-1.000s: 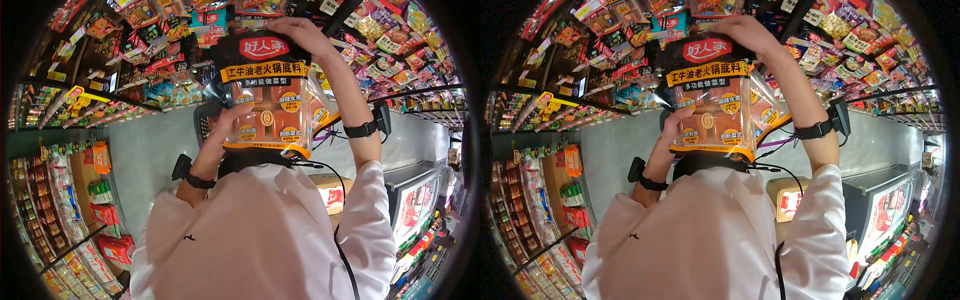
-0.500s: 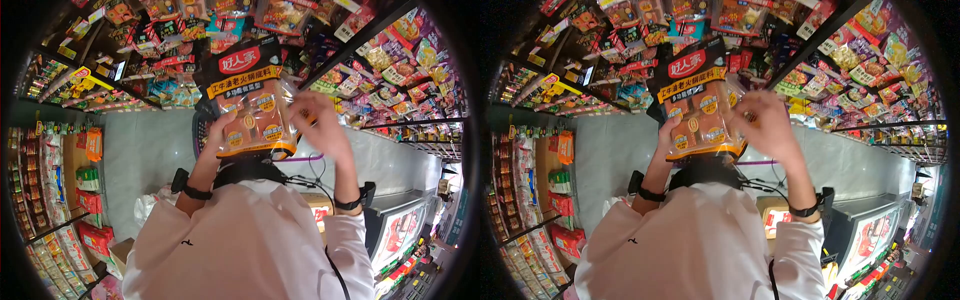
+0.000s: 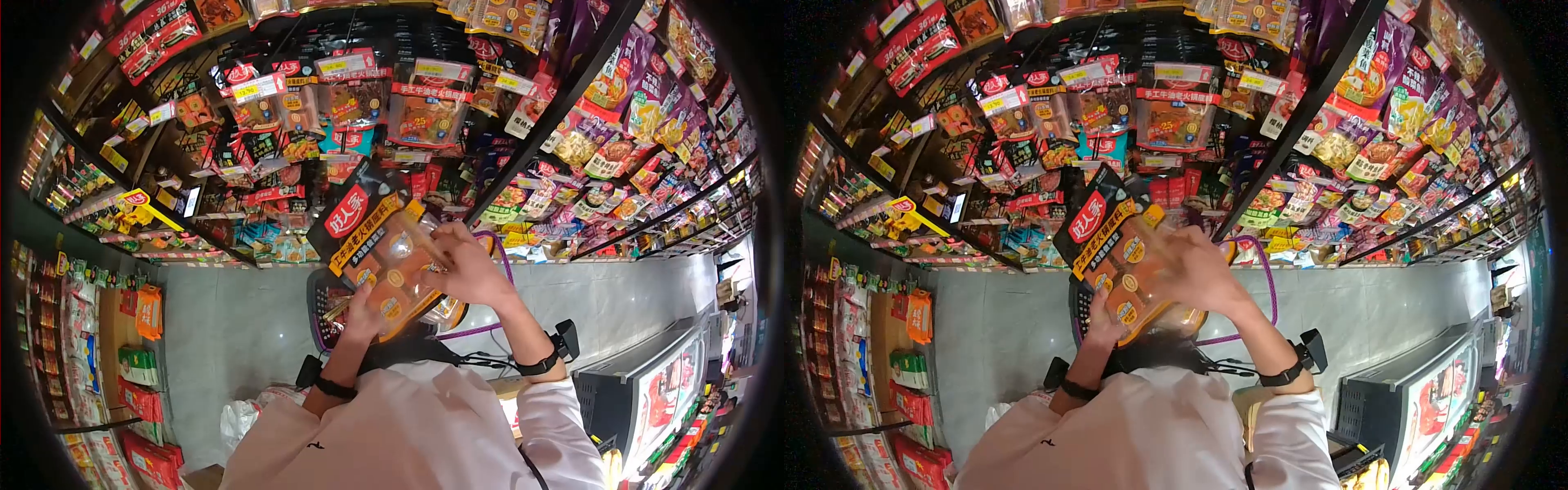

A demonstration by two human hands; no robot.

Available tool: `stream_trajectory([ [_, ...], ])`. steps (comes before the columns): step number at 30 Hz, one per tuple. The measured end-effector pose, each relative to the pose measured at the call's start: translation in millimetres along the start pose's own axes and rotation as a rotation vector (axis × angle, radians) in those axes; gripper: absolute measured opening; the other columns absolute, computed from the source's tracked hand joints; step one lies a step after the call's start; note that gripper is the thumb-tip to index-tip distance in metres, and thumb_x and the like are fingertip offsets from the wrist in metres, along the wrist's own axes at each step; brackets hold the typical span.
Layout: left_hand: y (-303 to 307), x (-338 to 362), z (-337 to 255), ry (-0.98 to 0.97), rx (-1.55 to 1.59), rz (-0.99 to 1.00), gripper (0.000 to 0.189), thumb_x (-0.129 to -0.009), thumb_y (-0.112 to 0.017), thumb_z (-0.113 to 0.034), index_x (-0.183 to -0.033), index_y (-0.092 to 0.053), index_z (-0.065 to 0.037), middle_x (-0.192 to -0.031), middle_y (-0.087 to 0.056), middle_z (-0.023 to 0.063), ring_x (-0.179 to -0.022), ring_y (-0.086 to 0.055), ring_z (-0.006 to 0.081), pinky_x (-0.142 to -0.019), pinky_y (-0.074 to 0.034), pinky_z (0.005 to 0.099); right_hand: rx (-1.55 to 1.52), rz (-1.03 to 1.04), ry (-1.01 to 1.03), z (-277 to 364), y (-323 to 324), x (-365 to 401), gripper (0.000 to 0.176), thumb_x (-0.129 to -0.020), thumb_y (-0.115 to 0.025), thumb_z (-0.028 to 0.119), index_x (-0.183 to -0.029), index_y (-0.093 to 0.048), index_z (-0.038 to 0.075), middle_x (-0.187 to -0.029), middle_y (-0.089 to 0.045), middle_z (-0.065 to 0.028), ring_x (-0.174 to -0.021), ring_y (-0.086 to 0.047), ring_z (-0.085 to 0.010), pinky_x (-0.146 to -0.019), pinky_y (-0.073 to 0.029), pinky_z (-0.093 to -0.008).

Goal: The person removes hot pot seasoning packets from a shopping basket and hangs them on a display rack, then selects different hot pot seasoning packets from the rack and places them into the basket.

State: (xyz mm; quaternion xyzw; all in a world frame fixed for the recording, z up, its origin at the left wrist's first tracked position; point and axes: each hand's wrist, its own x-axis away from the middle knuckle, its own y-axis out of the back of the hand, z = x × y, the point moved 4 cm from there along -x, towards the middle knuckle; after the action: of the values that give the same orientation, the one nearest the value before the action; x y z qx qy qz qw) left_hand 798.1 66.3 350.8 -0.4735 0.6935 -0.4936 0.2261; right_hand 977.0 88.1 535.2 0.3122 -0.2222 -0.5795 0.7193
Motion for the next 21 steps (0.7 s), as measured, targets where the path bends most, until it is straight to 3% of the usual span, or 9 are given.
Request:
stream_trajectory([
  [3, 19.9, -5.0, 0.7, -0.073, -0.011, 0.064, 0.072, -0.090, -0.062, -0.048, -0.146, -0.038, -0.009, -0.143, -0.049, 0.0126, -0.130, -0.050, 0.0325, -0.110, -0.041, 0.0493, -0.012, -0.065, -0.005, 5.7, 8.3, 3.5, 0.037, -0.077, -0.078, 0.020, -0.104, -0.064, -0.001, -0.115, -0.054, -0.0121, -0.099, -0.059, -0.0259, -0.077, -0.049, -0.0333],
  [6, 38.5, -12.5, 7.9, 0.002, 0.177, -0.138, 0.054, -0.091, -0.063, -0.028, -0.139, -0.046, -0.011, -0.139, -0.052, 0.0089, -0.129, -0.050, 0.0283, -0.111, -0.038, 0.0505, -0.174, -0.122, -0.102, -0.8, 19.8, 4.3, 0.040, -0.081, -0.076, 0.014, -0.113, -0.058, -0.002, -0.110, -0.055, -0.0112, -0.099, -0.057, -0.0186, -0.080, -0.047, -0.0309],
  [7, 36.9, -11.5, 7.4, -0.019, 0.144, -0.170, 0.052, -0.091, -0.063, -0.027, -0.138, -0.048, -0.011, -0.137, -0.052, 0.0087, -0.128, -0.050, 0.0283, -0.111, -0.038, 0.0509, -0.196, -0.165, -0.089, -6.5, 21.3, 4.6, 0.035, -0.082, -0.075, 0.010, -0.109, -0.055, 0.000, -0.103, -0.056, -0.0067, -0.094, -0.053, -0.0123, -0.078, -0.044, -0.0278],
  [11, -7.7, -3.1, -6.9, -0.021, 0.085, -0.178, 0.040, -0.089, -0.059, -0.022, -0.127, -0.056, -0.010, -0.119, -0.062, 0.0053, -0.112, -0.057, 0.0250, -0.102, -0.044, 0.0461, -0.637, -0.167, -0.221, -26.9, 30.9, -2.5, 0.026, -0.082, -0.074, 0.005, -0.098, -0.053, 0.005, -0.092, -0.056, 0.0001, -0.086, -0.050, -0.0093, -0.076, -0.040, -0.0232],
  [13, -24.4, -4.4, -12.9, 0.023, 0.085, -0.185, 0.036, -0.087, -0.056, -0.019, -0.119, -0.061, -0.006, -0.110, -0.067, 0.0078, -0.102, -0.063, 0.0268, -0.094, -0.050, 0.0446, -0.867, -0.237, -0.199, -35.6, 31.0, -4.2, 0.028, -0.081, -0.074, 0.004, -0.101, -0.053, 0.005, -0.094, -0.057, -0.0007, -0.088, -0.053, -0.0097, -0.078, -0.041, -0.0234],
  [16, 11.6, -13.1, -6.9, 0.050, -0.012, -0.232, 0.038, -0.086, -0.058, -0.022, -0.118, -0.061, -0.002, -0.110, -0.068, 0.0135, -0.099, -0.065, 0.0306, -0.090, -0.052, 0.0465, -1.182, -0.367, -0.243, -50.5, 32.4, -2.0, 0.028, -0.085, -0.071, 0.008, -0.108, -0.054, 0.004, -0.100, -0.063, -0.0054, -0.091, -0.060, -0.0117, -0.079, -0.043, -0.0253],
  [17, 37.3, -14.6, -3.7, 0.026, -0.069, -0.333, 0.041, -0.086, -0.057, -0.025, -0.118, -0.061, 0.001, -0.111, -0.068, 0.0186, -0.098, -0.067, 0.0343, -0.090, -0.053, 0.0466, -1.255, -0.402, -0.278, -55.7, 35.7, 0.3, 0.032, -0.085, -0.070, 0.008, -0.113, -0.055, 0.004, -0.103, -0.064, -0.0055, -0.094, -0.061, -0.0128, -0.080, -0.043, -0.0262],
  [20, 60.3, -12.5, -0.1, -0.108, -0.097, -0.481, 0.043, -0.087, -0.056, -0.026, -0.119, -0.060, 0.002, -0.112, -0.068, 0.0191, -0.102, -0.065, 0.0346, -0.093, -0.052, 0.0446, -1.313, -0.484, -0.409, -100.4, 33.3, 7.8, 0.052, -0.085, -0.068, 0.011, -0.134, -0.052, 0.011, -0.117, -0.064, -0.0031, -0.108, -0.059, -0.0149, -0.088, -0.043, -0.0320],
  [21, 31.6, -6.4, -7.2, -0.102, -0.071, -0.434, 0.041, -0.088, -0.057, -0.027, -0.117, -0.061, 0.002, -0.117, -0.066, 0.0183, -0.106, -0.063, 0.0327, -0.097, -0.048, 0.0425, -1.311, -0.506, -0.401, -110.2, 32.3, 9.8, 0.053, -0.085, -0.068, 0.012, -0.136, -0.051, 0.012, -0.119, -0.064, -0.0025, -0.110, -0.058, -0.0145, -0.088, -0.042, -0.0339],
])
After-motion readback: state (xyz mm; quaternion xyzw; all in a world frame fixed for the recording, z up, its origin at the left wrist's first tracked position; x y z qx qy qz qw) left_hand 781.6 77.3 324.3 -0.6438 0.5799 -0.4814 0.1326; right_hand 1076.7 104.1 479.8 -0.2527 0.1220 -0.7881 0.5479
